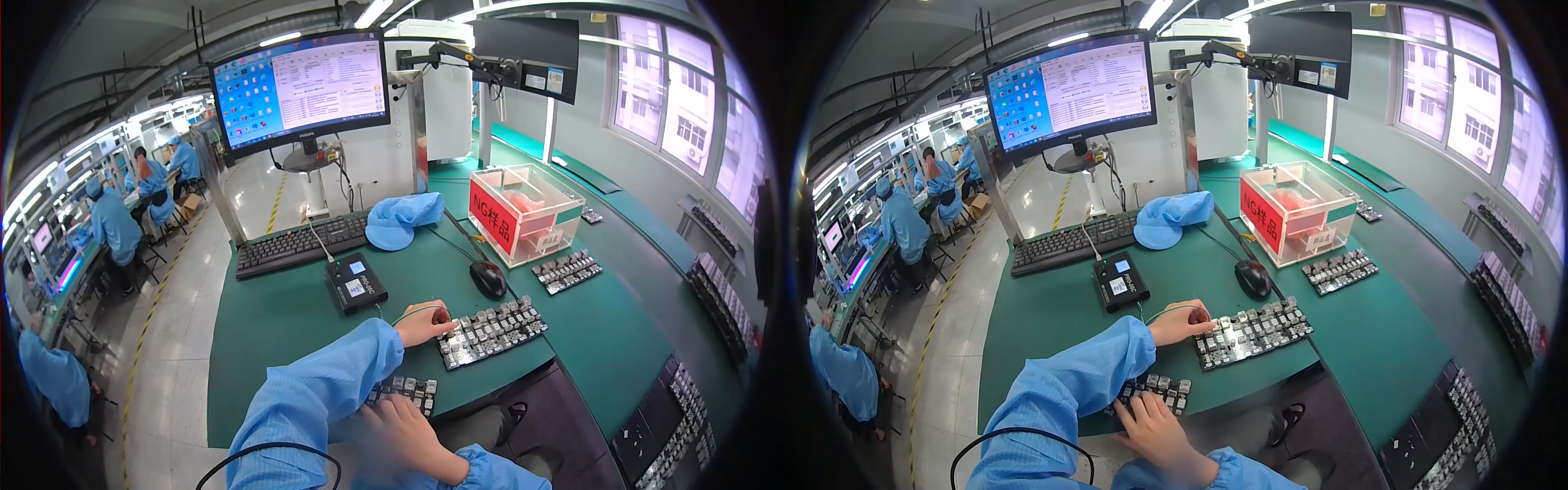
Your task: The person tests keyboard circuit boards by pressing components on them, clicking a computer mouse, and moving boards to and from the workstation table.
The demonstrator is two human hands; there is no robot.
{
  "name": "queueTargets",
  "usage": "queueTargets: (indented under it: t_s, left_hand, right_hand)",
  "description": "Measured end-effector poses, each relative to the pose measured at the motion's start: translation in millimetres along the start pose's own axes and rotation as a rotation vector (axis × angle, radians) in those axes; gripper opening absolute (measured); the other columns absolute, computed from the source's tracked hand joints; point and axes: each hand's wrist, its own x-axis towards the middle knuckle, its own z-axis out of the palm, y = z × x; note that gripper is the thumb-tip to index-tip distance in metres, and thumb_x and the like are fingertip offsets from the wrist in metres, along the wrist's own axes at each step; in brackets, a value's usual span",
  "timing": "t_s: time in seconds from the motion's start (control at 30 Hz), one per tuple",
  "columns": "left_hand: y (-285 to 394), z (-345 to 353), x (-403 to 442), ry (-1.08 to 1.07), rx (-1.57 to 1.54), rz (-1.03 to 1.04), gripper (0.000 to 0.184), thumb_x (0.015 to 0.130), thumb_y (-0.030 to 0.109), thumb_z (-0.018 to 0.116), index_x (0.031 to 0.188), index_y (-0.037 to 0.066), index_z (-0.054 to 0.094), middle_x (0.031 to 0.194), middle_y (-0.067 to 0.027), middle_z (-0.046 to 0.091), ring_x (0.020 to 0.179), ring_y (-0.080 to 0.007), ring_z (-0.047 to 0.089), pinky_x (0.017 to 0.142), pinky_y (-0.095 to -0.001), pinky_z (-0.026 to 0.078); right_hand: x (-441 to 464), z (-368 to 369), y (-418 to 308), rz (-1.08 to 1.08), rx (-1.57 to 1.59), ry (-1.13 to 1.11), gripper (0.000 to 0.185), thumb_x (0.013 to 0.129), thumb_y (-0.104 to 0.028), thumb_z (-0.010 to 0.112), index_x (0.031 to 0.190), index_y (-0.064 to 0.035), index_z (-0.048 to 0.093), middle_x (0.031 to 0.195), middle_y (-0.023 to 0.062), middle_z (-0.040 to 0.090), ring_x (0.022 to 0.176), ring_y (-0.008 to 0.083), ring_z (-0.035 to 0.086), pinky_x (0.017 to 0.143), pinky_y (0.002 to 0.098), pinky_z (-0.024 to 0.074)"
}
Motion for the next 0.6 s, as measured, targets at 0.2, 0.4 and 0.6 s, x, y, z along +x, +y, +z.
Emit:
queueTargets:
  t_s: [0.2, 0.4, 0.6]
  left_hand:
    - [-3.1, 2.0, 2.4, -0.013, 0.017, -0.051, 0.038, 0.081, 0.041, 0.072, 0.092, 0.006, 0.062, 0.082, -0.0053, 0.066, 0.073, -0.015, 0.062, 0.069, -0.0299, 0.05]
    - [-3.0, 2.7, -1.8, 0.032, -0.018, -0.025, 0.035, 0.081, 0.038, 0.074, 0.091, 0.006, 0.064, 0.08, -0.0048, 0.066, 0.07, -0.0132, 0.06, 0.065, -0.0285, 0.049]
    - [-8.7, 10.6, -2.1, 0.085, -0.015, -0.006, 0.034, 0.08, 0.033, 0.078, 0.089, 0.005, 0.062, 0.074, -0.0051, 0.064, 0.066, -0.0106, 0.059, 0.061, -0.0268, 0.048]
  right_hand:
    - [-29.1, -30.0, -7.4, -0.095, -0.122, 0.057, 0.034, 0.081, -0.015, 0.055, 0.114, -0.0101, 0.061, 0.095, 0.0079, 0.059, 0.091, 0.0247, 0.06, 0.08, 0.0319, 0.0515]
    - [-62.8, -112.9, -5.9, -0.037, -0.219, -0.074, 0.038, 0.078, -0.017, 0.058, 0.112, -0.0013, 0.06, 0.101, 0.0089, 0.06, 0.087, 0.0244, 0.058, 0.072, 0.0341, 0.0478]
    - [-73.7, -204.2, 59.5, 0.169, 0.2, -0.238, 0.024, 0.083, -0.012, 0.064, 0.105, -0.0143, 0.07, 0.092, 0.0024, 0.07, 0.078, 0.0205, 0.067, 0.069, 0.0317, 0.0549]
